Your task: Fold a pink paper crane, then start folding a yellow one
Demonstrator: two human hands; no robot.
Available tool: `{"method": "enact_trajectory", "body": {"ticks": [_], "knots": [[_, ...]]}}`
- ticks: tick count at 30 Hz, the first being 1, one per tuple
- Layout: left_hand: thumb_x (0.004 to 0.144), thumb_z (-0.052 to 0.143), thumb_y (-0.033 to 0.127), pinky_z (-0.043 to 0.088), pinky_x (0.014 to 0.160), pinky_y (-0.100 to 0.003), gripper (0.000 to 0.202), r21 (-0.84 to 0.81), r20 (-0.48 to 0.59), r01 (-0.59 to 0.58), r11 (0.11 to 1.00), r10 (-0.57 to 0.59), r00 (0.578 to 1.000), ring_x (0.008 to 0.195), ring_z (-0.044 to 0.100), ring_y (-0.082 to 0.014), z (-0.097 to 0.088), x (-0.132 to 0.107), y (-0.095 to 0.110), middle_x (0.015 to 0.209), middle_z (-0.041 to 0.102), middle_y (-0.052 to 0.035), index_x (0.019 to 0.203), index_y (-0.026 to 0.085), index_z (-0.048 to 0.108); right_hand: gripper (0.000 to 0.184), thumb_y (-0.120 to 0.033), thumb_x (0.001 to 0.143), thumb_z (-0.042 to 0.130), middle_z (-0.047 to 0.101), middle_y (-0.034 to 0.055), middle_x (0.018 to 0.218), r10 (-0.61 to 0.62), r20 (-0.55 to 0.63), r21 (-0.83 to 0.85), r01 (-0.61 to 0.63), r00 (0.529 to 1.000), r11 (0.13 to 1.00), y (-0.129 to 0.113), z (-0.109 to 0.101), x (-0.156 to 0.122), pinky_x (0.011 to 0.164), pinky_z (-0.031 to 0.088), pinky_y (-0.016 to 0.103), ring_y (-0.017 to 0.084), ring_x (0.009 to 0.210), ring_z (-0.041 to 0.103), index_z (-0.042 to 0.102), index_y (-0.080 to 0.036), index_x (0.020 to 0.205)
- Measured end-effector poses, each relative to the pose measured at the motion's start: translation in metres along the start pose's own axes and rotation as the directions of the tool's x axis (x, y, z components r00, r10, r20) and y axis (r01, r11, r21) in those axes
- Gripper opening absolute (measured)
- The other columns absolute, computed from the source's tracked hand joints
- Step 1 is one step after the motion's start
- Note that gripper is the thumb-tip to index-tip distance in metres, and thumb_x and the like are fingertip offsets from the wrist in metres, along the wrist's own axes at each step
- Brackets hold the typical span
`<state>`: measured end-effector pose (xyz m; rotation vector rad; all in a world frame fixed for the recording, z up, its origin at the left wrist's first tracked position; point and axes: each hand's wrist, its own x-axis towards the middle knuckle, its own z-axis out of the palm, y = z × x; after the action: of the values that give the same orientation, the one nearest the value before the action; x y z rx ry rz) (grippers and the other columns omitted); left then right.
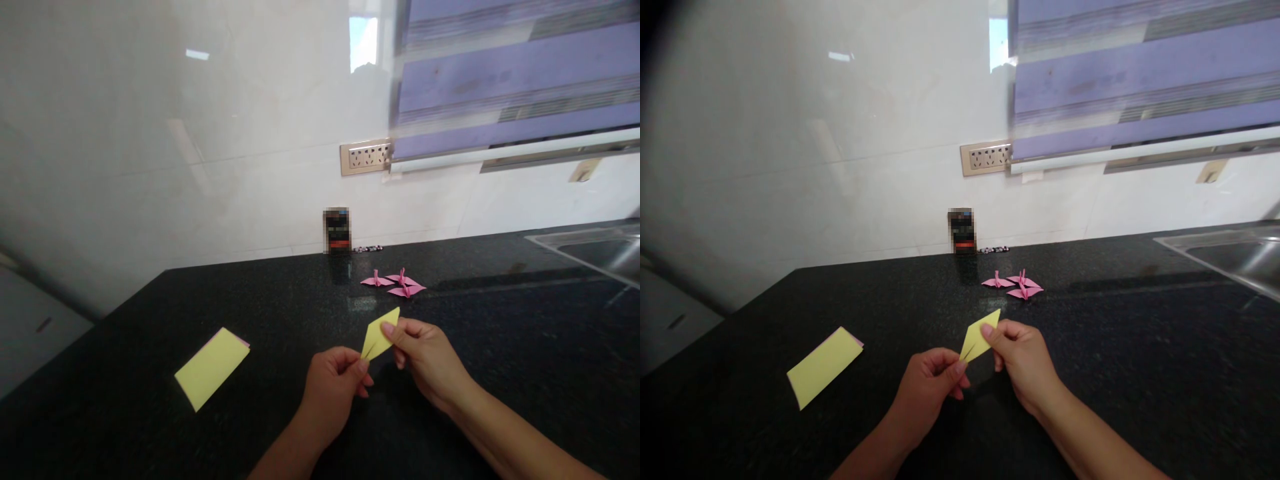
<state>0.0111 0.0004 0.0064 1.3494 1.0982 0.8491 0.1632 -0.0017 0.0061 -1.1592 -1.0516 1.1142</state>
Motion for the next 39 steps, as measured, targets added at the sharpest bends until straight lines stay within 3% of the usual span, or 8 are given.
{"method": "enact_trajectory", "body": {"ticks": [5, 9, 14, 16, 18, 20, 22, 39], "knots": [[0.073, 0.051, 0.039, 0.031, 0.038, -0.019, 0.032, 0.003, -0.071, 0.013, 1.000, -0.012, 0.997, 0.036, 0.043, -0.0075, -0.001, 0.001, 0.002, 0.045, 0.054, -0.0010, 0.060, 0.010, 0.056, 0.032, -0.030, 0.077, 0.053, 0.047, -0.0021, 0.047, -0.260, -0.107, -0.268, 0.224, 0.960, 0.937, -0.009, -0.011, 0.002, 0.048, 0.036, 0.022, 0.009, 0.047, 0.045, 0.049, -0.016, 0.049], [0.078, 0.036, 0.051, 0.034, 0.041, -0.021, 0.049, -0.250, 0.025, 0.100, 0.963, -0.097, 0.995, 0.039, 0.048, -0.0094, -0.002, 0.001, 0.004, 0.048, 0.055, -0.0044, 0.064, 0.009, 0.057, 0.018, -0.013, 0.078, 0.048, 0.060, 0.0071, 0.083, -0.610, 0.232, -0.509, 0.629, 0.758, 0.588, -0.011, -0.010, -0.009, 0.065, 0.045, 0.026, 0.016, 0.076, 0.056, 0.065, -0.018, 0.082], [0.074, 0.053, 0.037, 0.037, 0.049, -0.020, 0.028, -0.480, 0.122, 0.089, 0.873, -0.034, 0.992, 0.049, 0.049, -0.0076, -0.009, 0.000, 0.006, 0.059, 0.055, -0.0023, 0.072, 0.009, 0.059, 0.033, -0.006, 0.077, 0.045, 0.057, 0.0101, 0.102, -0.659, 0.503, -0.457, 0.819, 0.559, 0.347, 0.000, -0.004, -0.018, 0.074, 0.046, 0.027, 0.018, 0.092, 0.055, 0.059, -0.020, 0.103], [0.071, 0.059, 0.029, 0.036, 0.050, -0.019, 0.020, -0.500, 0.105, 0.062, 0.864, -0.010, 0.994, 0.051, 0.048, -0.0068, -0.011, -0.001, 0.005, 0.061, 0.056, -0.0022, 0.071, 0.009, 0.059, 0.031, -0.008, 0.078, 0.045, 0.056, 0.0098, 0.106, -0.649, 0.447, -0.472, 0.779, 0.615, 0.413, 0.002, -0.001, -0.018, 0.077, 0.045, 0.030, 0.019, 0.095, 0.053, 0.059, -0.021, 0.102], [0.071, 0.059, 0.027, 0.036, 0.051, -0.020, 0.019, -0.492, 0.066, 0.030, 0.870, 0.002, 0.998, 0.053, 0.049, -0.0074, -0.011, 0.000, 0.005, 0.063, 0.057, -0.0033, 0.071, 0.009, 0.060, 0.027, -0.013, 0.080, 0.044, 0.058, 0.0091, 0.101, -0.576, 0.294, -0.483, 0.639, 0.763, 0.599, 0.001, 0.004, -0.017, 0.076, 0.045, 0.031, 0.018, 0.091, 0.055, 0.057, -0.020, 0.102], [0.072, 0.058, 0.027, 0.036, 0.052, -0.021, 0.019, -0.461, 0.021, -0.002, 0.887, 0.013, 1.000, 0.054, 0.049, -0.0080, -0.011, 0.000, 0.005, 0.063, 0.058, -0.0038, 0.069, 0.009, 0.061, 0.021, -0.021, 0.082, 0.043, 0.062, 0.0068, 0.086, -0.373, 0.197, -0.425, 0.422, 0.907, 0.801, -0.002, 0.008, -0.016, 0.064, 0.048, 0.027, 0.016, 0.076, 0.059, 0.056, -0.018, 0.099], [0.071, 0.059, 0.027, 0.036, 0.052, -0.020, 0.019, -0.416, -0.015, -0.032, 0.909, 0.028, 0.999, 0.053, 0.047, -0.0076, -0.011, 0.001, 0.005, 0.059, 0.056, -0.0028, 0.067, 0.008, 0.062, 0.019, -0.028, 0.082, 0.044, 0.062, 0.0035, 0.071, -0.180, 0.233, -0.367, 0.258, 0.956, 0.894, -0.004, 0.013, -0.016, 0.053, 0.046, 0.023, 0.014, 0.062, 0.057, 0.058, -0.017, 0.088], [0.066, 0.063, 0.028, 0.037, 0.052, -0.022, 0.022, -0.319, -0.039, -0.048, 0.947, 0.038, 0.999, 0.053, 0.050, -0.0102, -0.008, -0.001, 0.005, 0.061, 0.062, -0.0044, 0.079, 0.010, 0.067, 0.004, -0.019, 0.077, 0.051, 0.052, 0.0042, 0.077, -0.505, 0.232, -0.515, 0.545, 0.832, 0.662, 0.001, 0.010, -0.016, 0.052, 0.042, 0.025, 0.013, 0.062, 0.050, 0.054, -0.019, 0.078]]}}
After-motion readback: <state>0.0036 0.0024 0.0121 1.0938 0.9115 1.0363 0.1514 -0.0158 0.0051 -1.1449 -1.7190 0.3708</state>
